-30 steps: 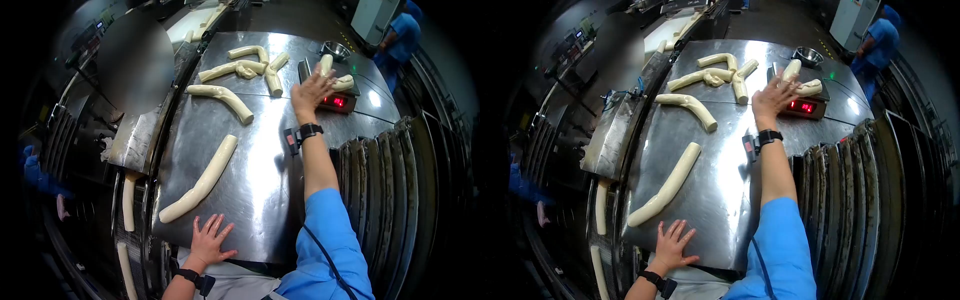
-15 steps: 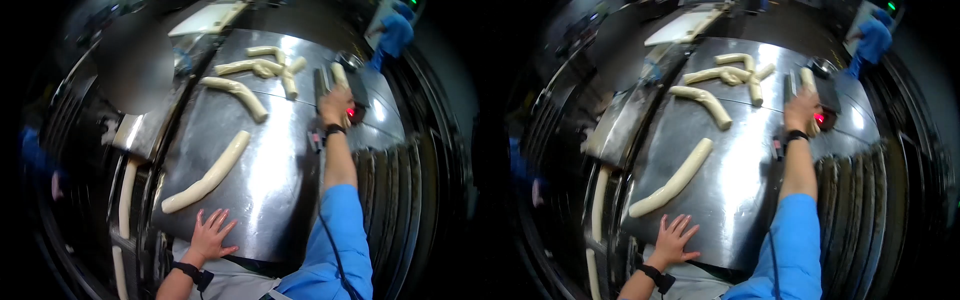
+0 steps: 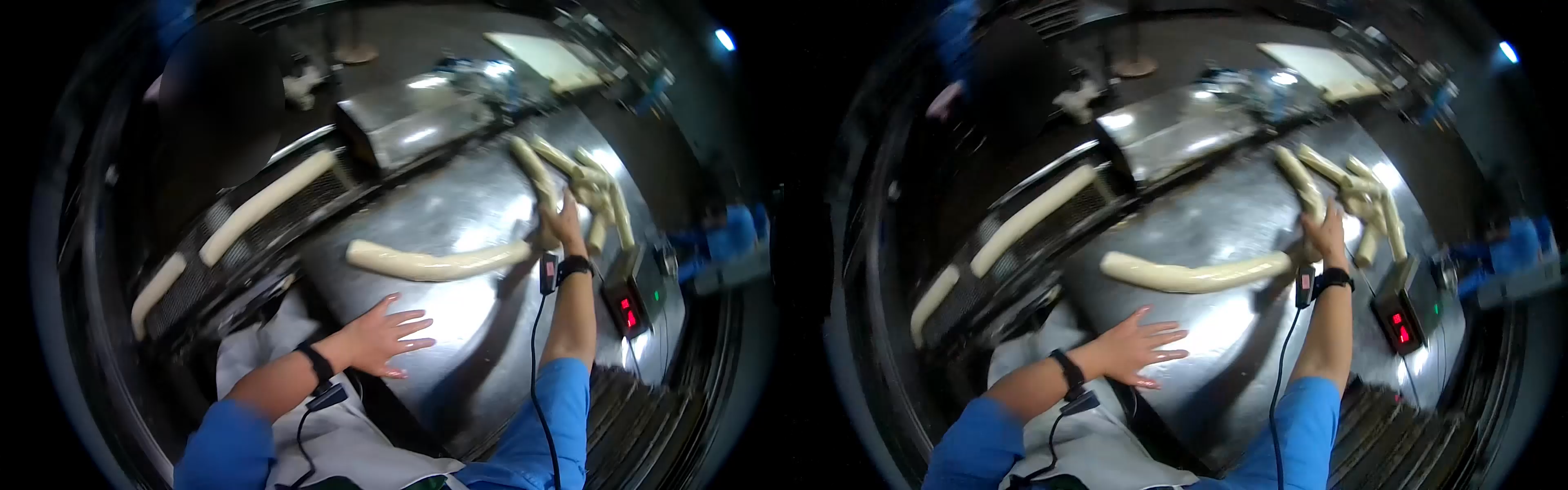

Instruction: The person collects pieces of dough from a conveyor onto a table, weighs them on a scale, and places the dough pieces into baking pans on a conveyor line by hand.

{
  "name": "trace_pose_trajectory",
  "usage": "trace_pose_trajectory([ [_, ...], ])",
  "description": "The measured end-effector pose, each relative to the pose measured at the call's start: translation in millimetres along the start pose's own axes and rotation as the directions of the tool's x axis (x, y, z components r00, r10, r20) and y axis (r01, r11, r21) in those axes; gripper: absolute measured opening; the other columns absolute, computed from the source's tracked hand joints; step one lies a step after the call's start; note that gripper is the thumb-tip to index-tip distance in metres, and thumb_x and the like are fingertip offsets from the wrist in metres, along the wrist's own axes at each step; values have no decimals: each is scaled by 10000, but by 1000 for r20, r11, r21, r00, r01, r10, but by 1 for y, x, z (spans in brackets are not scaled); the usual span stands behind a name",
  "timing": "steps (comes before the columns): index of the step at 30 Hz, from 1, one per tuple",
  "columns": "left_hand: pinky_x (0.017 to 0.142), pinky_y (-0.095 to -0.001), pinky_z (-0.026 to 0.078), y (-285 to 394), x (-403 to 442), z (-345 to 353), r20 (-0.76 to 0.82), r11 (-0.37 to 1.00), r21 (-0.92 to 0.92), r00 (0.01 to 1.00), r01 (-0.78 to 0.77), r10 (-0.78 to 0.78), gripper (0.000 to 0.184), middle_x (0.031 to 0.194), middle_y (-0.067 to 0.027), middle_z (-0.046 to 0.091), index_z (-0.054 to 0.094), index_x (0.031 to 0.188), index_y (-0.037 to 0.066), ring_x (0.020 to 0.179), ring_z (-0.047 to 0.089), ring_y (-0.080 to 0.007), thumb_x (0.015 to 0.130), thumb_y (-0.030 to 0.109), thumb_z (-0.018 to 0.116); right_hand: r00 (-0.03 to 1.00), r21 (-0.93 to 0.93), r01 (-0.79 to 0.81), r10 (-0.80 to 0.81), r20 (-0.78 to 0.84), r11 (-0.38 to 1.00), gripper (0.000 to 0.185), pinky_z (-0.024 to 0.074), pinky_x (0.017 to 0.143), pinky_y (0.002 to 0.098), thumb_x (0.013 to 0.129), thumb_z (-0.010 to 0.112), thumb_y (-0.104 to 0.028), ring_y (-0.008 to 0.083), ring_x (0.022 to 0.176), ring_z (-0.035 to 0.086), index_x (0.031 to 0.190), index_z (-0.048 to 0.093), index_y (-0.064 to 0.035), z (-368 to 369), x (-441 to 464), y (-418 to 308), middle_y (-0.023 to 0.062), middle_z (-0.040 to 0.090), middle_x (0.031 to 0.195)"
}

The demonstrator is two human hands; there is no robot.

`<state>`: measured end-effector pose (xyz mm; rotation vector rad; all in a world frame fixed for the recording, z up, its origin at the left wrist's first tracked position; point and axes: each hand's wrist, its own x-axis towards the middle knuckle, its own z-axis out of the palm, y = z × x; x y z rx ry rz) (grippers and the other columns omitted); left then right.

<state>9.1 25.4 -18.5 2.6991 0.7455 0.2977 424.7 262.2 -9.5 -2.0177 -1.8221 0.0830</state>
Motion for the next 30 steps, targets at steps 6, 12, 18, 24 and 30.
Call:
trace_pose_trajectory([
  [6,1088,-556,210,-8,-12,16,-231,992,-121,971,41,-68,578,1406,-94,423,520,1278,178,1312,375,-224,778,439,646,943,-677,78,-275,-188,732,486,383,905,588,858,551,-272,356,1175,459,1293,446,-83,24,-45,-117,166,485,1267],
  [12,971,-445,388,-74,-152,-48,-826,870,-28,479,492,-297,379,1141,-142,583,633,1077,64,1121,519,-291,721,-27,543,780,-75,528,-448,438,846,621,410,857,471,777,648,-488,370,1010,536,1145,504,-10,24,-170,-214,208,557,1027],
  [18,920,-459,425,-87,-469,-88,-471,-122,-130,-169,984,-865,622,1201,-182,544,481,1240,77,1125,510,-377,650,13,665,822,-15,447,-404,401,895,483,470,711,450,801,658,-394,390,880,588,1095,495,-47,33,-218,-234,213,598,916],
  [24,779,-457,472,-69,-508,-77,-372,-105,-327,-230,939,-899,332,909,-202,636,585,943,39,917,599,-392,625,56,678,908,-32,318,-294,298,948,582,475,768,456,784,652,-194,412,994,554,1272,368,-50,61,-200,-263,248,554,1097],
  [30,724,-426,488,-14,-412,-168,-468,203,-328,28,923,-883,252,863,-181,650,626,897,51,844,624,-379,646,72,642,661,389,655,-740,122,649,595,428,927,434,659,658,22,378,1077,507,1231,502,-25,30,-263,-386,206,541,1158],
])
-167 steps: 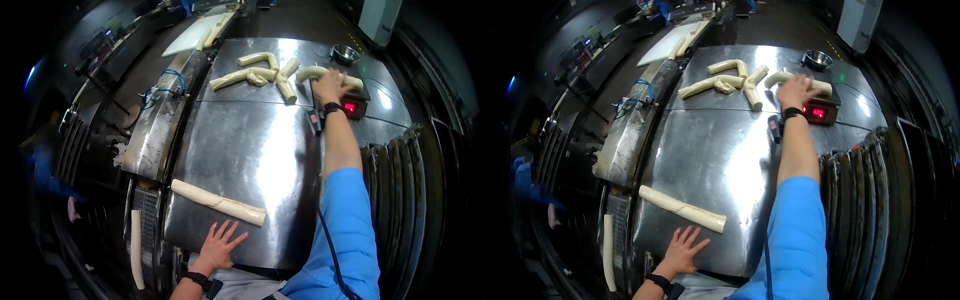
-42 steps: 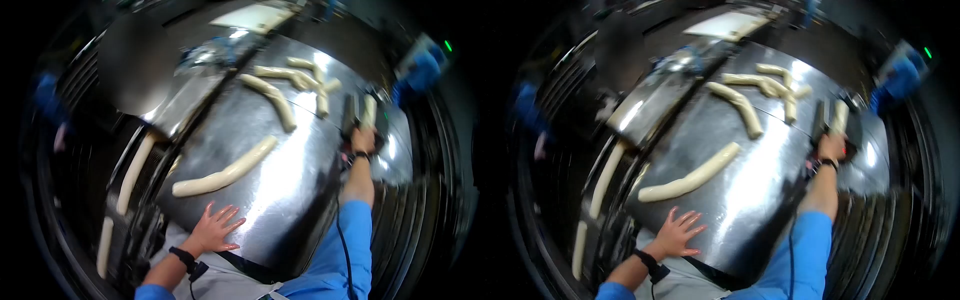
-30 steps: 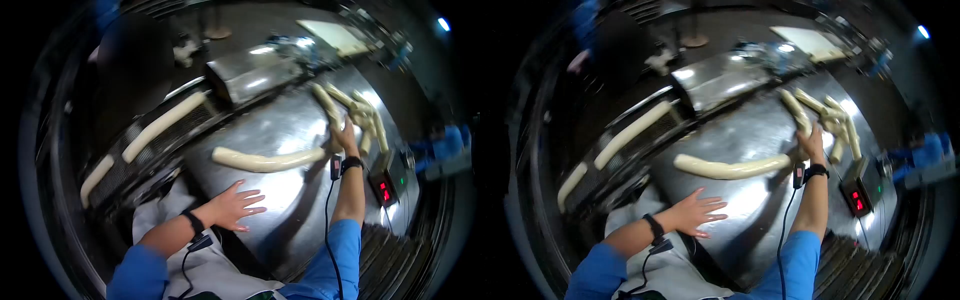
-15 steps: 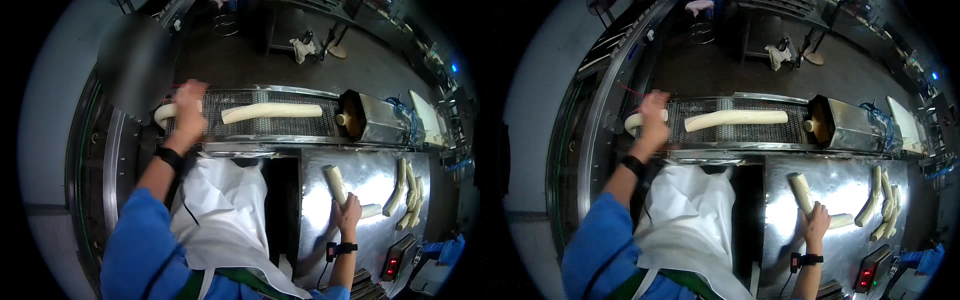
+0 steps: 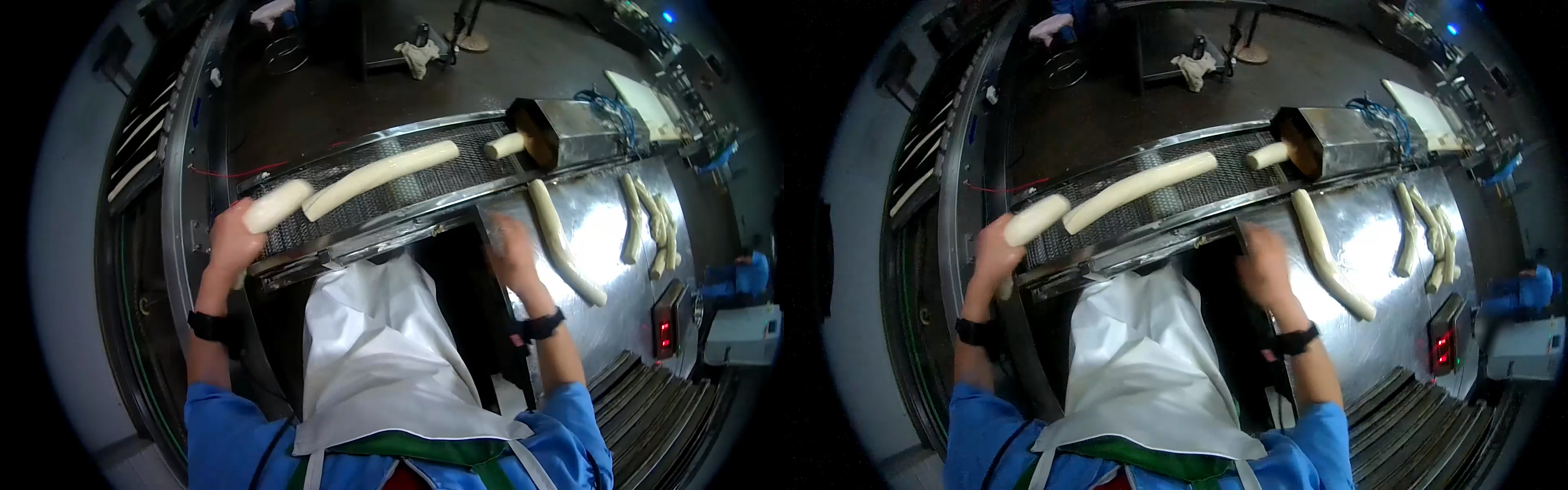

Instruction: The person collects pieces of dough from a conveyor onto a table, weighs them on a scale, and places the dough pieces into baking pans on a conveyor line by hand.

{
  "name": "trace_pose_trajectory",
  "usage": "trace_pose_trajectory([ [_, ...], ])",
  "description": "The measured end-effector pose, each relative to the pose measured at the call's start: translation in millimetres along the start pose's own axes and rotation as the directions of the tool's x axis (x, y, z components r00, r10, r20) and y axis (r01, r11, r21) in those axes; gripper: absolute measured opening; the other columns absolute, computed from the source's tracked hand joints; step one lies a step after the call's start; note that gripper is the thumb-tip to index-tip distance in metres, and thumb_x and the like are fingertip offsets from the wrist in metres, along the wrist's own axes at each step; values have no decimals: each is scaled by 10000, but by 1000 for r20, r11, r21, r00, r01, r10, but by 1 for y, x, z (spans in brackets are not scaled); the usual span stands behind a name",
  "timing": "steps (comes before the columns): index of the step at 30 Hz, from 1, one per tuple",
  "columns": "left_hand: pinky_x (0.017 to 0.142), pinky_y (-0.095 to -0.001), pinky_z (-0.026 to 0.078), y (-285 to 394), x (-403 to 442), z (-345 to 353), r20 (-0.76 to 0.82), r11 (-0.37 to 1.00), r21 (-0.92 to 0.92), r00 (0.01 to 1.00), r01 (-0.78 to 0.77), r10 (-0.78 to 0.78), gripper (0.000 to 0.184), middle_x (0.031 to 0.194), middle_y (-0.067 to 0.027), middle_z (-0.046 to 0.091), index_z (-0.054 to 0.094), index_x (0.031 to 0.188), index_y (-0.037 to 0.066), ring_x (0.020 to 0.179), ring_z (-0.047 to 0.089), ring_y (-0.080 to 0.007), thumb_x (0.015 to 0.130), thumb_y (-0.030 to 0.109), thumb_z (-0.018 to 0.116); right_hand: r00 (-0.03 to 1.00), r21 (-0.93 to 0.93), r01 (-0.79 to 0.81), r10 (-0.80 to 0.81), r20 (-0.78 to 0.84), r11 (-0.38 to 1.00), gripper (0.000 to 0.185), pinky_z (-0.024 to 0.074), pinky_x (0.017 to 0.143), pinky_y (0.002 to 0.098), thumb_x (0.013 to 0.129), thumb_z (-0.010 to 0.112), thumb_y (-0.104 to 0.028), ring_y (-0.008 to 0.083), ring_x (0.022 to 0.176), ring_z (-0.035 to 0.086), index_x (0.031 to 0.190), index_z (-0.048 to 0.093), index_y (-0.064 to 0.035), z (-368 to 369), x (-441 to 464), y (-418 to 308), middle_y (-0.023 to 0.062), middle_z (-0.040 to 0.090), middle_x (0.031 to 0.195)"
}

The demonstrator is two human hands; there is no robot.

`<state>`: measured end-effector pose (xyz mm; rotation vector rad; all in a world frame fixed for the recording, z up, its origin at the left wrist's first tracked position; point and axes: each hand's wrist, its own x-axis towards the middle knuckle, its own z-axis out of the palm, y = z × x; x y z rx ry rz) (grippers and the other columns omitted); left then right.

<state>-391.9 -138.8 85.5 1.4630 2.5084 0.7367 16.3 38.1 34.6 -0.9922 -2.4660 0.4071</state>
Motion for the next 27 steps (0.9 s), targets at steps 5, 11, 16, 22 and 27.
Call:
trace_pose_trajectory([
  [5,712,-370,501,154,4,-5,9,582,-77,583,-809,812,293,830,-110,623,623,884,54,803,634,-284,594,12,647,973,693,-208,220,74,690,638,450,901,400,640,754,-52,397,1077,521,1199,451,1,2,36,-135,248,500,1159],
  [11,997,-435,381,256,20,87,-69,253,-66,257,-965,964,373,1084,-70,595,591,1134,152,1109,543,-250,775,55,622,818,-76,-101,39,-574,992,367,428,780,445,600,713,-92,361,866,539,926,554,-32,-41,-5,-65,151,541,899],
  [16,1083,-484,284,193,33,147,226,673,-24,651,-740,724,647,1432,-109,364,411,1378,214,1340,322,-276,787,170,670,678,-124,-735,725,-123,667,324,473,671,425,703,666,-251,381,762,594,871,517,-17,-28,-120,47,187,604,797],
  [22,896,-434,436,-21,50,121,77,940,264,976,-215,201,603,1185,-125,570,488,1292,111,1089,548,-315,756,259,721,564,339,-768,825,-46,544,422,495,656,369,814,636,-313,270,745,630,1052,539,21,-54,-194,91,193,641,847],
  [27,834,-444,459,-46,32,88,53,953,290,996,-89,77,474,1057,-199,598,533,1183,63,993,573,-381,792,275,699,498,883,-452,784,371,-130,429,491,448,262,947,488,-362,183,545,608,1103,533,35,-88,-181,82,141,655,818],
])
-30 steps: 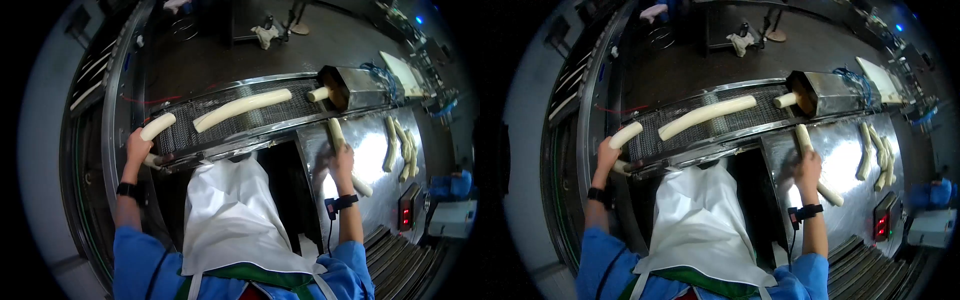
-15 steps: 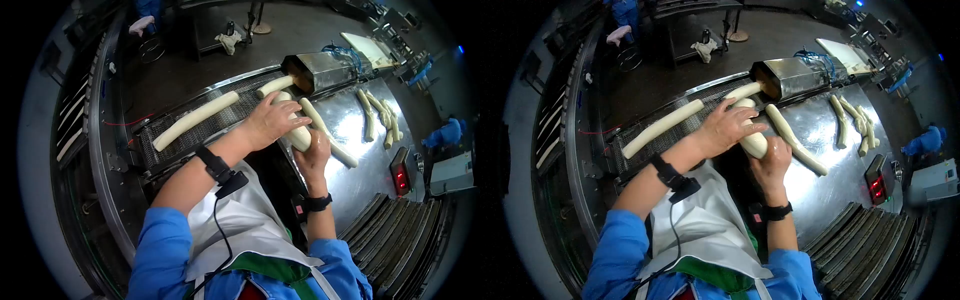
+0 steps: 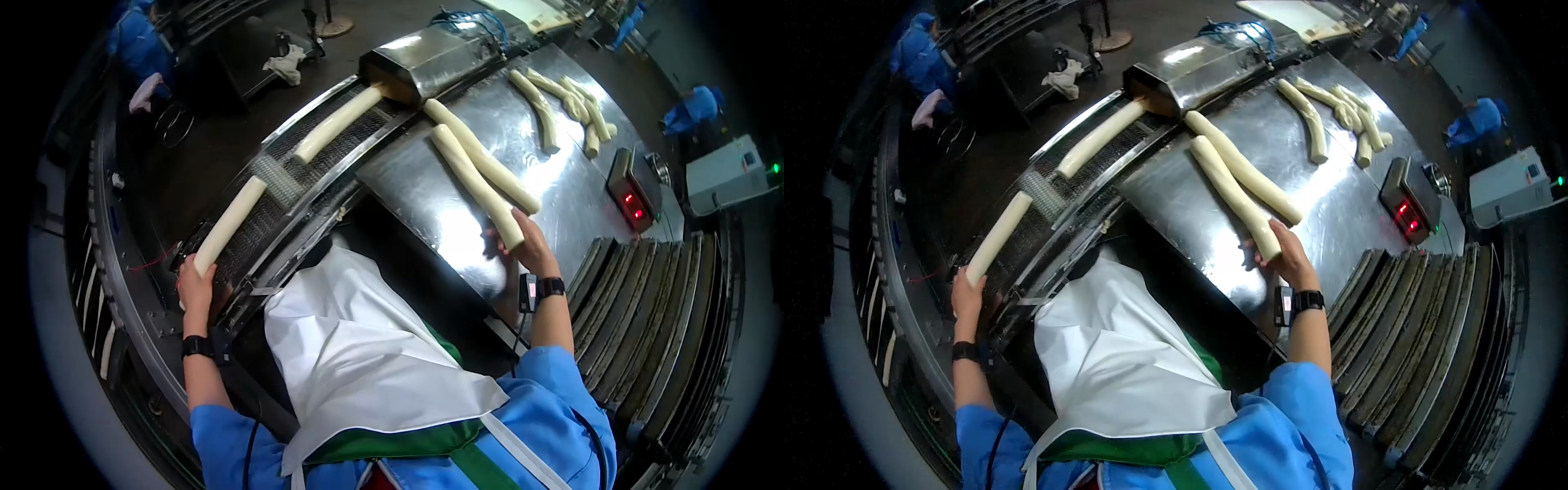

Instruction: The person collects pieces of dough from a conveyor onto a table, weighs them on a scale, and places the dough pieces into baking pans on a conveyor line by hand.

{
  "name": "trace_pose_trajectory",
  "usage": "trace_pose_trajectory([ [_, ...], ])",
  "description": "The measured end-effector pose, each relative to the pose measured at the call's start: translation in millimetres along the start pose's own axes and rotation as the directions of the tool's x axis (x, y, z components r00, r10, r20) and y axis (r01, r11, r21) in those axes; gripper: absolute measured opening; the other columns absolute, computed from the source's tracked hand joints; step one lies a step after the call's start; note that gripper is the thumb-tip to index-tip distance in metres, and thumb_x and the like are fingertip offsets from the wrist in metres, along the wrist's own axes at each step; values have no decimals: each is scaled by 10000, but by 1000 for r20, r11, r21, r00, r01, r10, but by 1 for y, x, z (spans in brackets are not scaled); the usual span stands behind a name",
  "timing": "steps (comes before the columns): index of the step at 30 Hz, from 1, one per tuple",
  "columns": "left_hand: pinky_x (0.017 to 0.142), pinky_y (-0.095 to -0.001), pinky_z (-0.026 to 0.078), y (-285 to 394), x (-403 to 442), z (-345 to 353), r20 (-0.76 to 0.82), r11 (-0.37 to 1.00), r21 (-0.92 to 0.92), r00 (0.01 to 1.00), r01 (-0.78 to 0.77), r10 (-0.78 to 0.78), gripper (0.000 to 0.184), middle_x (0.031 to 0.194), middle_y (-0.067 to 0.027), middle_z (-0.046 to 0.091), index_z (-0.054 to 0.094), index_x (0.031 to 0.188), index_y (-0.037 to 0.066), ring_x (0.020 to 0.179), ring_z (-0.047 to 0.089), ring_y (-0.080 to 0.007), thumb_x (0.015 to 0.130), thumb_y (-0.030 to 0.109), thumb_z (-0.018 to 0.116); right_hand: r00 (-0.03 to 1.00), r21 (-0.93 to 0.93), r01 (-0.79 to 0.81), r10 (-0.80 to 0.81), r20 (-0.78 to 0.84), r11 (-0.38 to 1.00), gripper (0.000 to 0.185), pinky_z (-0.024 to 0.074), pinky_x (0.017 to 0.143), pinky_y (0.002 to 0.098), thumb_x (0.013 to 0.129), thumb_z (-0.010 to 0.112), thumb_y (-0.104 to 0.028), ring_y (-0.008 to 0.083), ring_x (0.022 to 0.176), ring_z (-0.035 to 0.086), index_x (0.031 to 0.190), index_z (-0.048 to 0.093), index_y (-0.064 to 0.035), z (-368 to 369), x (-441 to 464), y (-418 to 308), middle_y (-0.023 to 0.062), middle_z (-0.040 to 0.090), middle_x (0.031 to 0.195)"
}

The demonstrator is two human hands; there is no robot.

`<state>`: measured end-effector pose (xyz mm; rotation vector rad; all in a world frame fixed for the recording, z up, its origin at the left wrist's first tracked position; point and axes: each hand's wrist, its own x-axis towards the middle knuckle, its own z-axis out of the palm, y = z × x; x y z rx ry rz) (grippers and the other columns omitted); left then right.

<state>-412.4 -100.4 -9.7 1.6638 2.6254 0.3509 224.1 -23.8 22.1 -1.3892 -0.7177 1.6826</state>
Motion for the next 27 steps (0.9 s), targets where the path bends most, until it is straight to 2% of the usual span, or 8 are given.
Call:
trace_pose_trajectory([
  [4,720,-363,469,9,4,-13,222,867,-443,965,228,-140,383,883,-114,611,569,1087,18,808,609,-276,782,226,670,829,-747,145,-492,-267,649,331,518,600,370,873,600,-300,255,675,643,961,627,19,3,22,-1,164,652,828],
  [6,558,-264,430,55,-5,-54,530,563,-649,835,512,-148,291,772,-16,541,597,984,19,639,538,-116,761,198,649,588,-977,174,-809,6,120,288,497,704,424,822,623,-257,337,752,627,968,635,-9,22,11,-7,180,637,812],
  [8,510,-236,406,115,-12,-80,533,422,-777,845,468,43,270,737,-10,528,590,977,21,605,519,-78,788,205,648,551,-940,340,-806,214,-17,284,477,744,445,772,651,-228,376,819,593,973,633,-28,35,26,-7,188,624,846],
  [16,558,-248,464,328,-4,-49,267,-80,-947,900,311,345,268,742,-22,568,545,991,48,624,556,-104,909,298,597,720,-996,-14,-692,53,-90,365,493,660,445,724,696,-229,347,760,627,962,521,-14,60,80,-14,158,615,844],
  [21,758,-287,485,415,-70,48,347,249,-934,812,256,469,571,1094,-130,530,291,1357,29,898,576,-175,901,187,596,693,-962,136,-671,264,-238,230,484,693,444,672,645,-196,332,846,578,838,576,-53,25,76,-23,150,577,848],
  [24,817,-330,515,425,-98,120,460,344,-881,756,324,466,816,1341,-157,321,2,1490,147,979,564,-227,888,-31,523,795,-996,17,-606,-41,88,180,496,652,379,644,658,-182,300,752,626,703,666,-12,7,83,-49,158,629,770],
  [25,838,-352,525,436,-99,83,586,110,-767,619,632,523,811,1395,-155,242,31,1490,183,975,578,-245,876,-99,480,852,-916,102,-509,-121,388,186,493,624,357,652,646,-185,268,705,629,694,669,-5,-8,86,-61,145,624,715],
  [27,868,-320,519,451,-94,75,510,110,-771,504,627,697,752,1439,-176,245,97,1486,152,984,603,-231,884,-79,485,940,-399,269,-329,-89,877,193,446,531,298,664,633,-216,172,581,581,658,656,-25,-56,102,-78,66,580,603],
])
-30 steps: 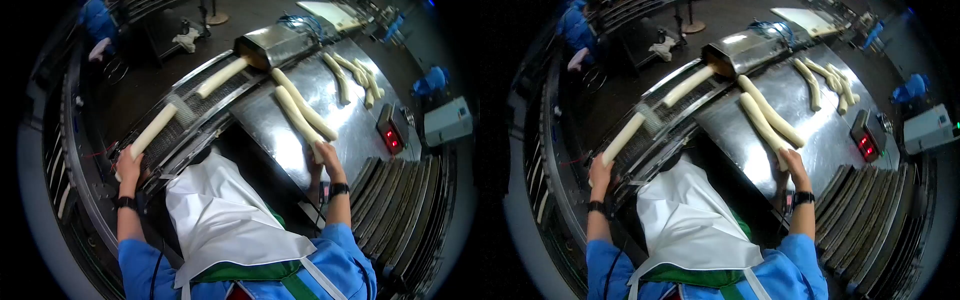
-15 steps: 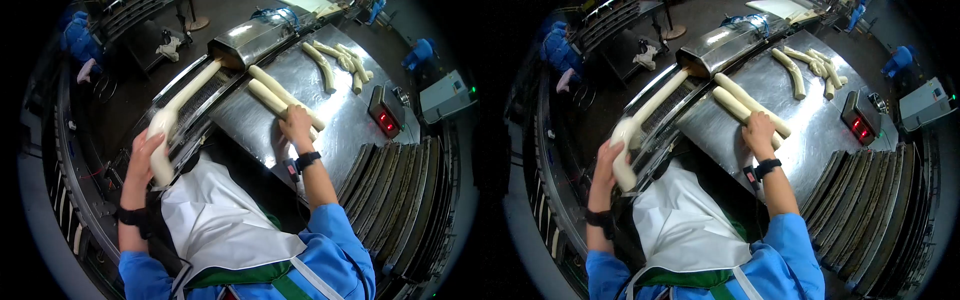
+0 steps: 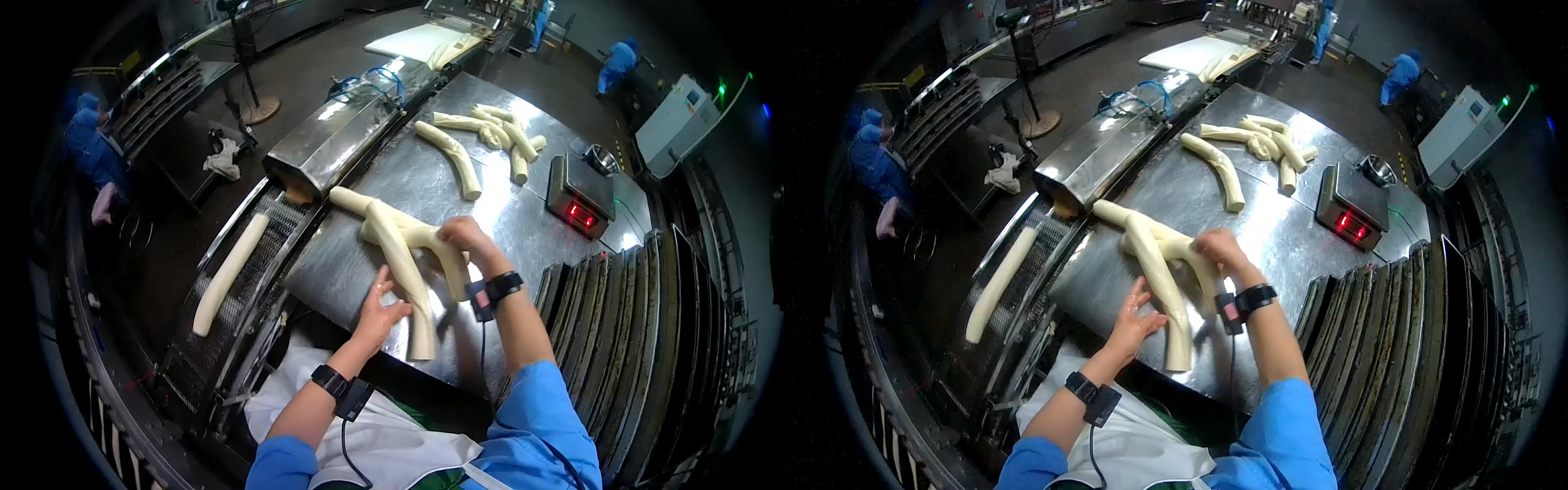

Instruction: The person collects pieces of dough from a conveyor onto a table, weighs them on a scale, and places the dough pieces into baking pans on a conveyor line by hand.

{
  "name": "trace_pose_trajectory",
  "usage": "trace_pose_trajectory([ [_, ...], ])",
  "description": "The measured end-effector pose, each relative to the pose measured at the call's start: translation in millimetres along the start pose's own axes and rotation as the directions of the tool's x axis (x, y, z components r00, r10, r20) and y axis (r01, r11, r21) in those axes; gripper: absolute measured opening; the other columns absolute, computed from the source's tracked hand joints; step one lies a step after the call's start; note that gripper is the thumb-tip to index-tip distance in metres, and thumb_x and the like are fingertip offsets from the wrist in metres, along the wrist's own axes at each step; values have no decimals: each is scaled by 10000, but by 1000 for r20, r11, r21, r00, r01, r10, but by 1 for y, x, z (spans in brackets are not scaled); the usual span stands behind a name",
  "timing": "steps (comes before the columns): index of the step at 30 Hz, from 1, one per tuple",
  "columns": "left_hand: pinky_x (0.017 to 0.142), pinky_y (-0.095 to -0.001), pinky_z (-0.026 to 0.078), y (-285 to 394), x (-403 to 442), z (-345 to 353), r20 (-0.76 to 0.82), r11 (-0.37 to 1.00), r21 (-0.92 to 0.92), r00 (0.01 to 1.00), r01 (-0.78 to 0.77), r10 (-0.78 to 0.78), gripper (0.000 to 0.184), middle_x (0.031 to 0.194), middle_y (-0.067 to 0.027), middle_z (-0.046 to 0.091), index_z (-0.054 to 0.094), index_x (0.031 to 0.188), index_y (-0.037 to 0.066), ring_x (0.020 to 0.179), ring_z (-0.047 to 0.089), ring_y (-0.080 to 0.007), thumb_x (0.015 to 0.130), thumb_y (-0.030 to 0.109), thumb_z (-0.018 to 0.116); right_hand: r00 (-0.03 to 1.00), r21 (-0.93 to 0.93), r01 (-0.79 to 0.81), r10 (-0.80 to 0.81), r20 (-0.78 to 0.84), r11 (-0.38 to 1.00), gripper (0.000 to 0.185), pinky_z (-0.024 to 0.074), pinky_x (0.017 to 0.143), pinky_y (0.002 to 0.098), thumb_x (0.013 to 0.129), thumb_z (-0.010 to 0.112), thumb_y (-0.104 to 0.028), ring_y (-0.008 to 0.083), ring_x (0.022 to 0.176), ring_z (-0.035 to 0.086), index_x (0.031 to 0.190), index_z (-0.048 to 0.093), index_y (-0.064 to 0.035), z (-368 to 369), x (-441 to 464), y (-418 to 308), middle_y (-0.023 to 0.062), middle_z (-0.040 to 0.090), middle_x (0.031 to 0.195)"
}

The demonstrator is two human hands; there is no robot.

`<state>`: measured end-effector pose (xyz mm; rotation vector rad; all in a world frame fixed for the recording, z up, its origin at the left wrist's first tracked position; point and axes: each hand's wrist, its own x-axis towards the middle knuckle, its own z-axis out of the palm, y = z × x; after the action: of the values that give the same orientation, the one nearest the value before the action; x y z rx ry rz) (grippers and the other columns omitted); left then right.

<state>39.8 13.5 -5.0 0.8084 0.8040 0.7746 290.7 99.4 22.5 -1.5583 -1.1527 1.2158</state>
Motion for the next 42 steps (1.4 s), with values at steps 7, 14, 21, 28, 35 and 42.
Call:
trace_pose_trajectory([
  [7,1098,-404,282,56,-18,-78,67,369,904,924,-216,377,610,1420,-177,371,379,1372,14,1329,331,-330,799,-2,586,879,365,229,-30,-476,902,243,455,581,347,690,552,-174,243,636,545,837,567,19,-141,-3,-97,124,572,745],
  [14,1081,-447,259,93,-103,-278,-354,-60,871,709,487,610,711,1381,-203,384,351,1382,42,1275,347,-377,754,56,683,235,-681,-34,-656,-717,732,129,430,623,427,673,513,-87,311,682,585,751,601,-35,-275,23,-105,159,616,721],
  [21,986,-445,356,109,-97,-314,-564,-36,749,666,661,489,667,1321,-216,440,384,1342,77,1187,441,-388,761,173,697,503,-542,-567,-260,-824,620,307,62,1089,582,776,495,-75,410,1173,425,1060,608,-101,-295,41,10,276,541,1118],
  [28,643,-377,476,131,-96,-216,-501,321,859,786,400,363,390,785,-188,641,586,962,-92,696,624,-289,693,189,625,370,-515,-623,-359,-857,589,318,210,1049,535,751,634,-203,388,1115,498,1028,609,-49,-286,40,11,229,593,1053],
  [35,683,-328,488,74,-36,-66,-422,976,144,903,162,-88,369,945,-105,563,478,1134,54,837,560,-178,801,144,610,384,-676,-635,-607,-696,373,211,463,881,492,774,610,-98,336,1175,452,980,626,-53,-283,34,-14,114,579,1074],
  [42,727,-308,480,-18,26,-13,-295,749,657,886,-84,359,576,902,-203,615,268,1253,37,802,601,-202,807,7,631,384,-462,-576,-275,-881,675,382,434,955,473,744,678,-292,361,1179,462,1043,640,-57,-301,51,-7,183,558,1183],
])
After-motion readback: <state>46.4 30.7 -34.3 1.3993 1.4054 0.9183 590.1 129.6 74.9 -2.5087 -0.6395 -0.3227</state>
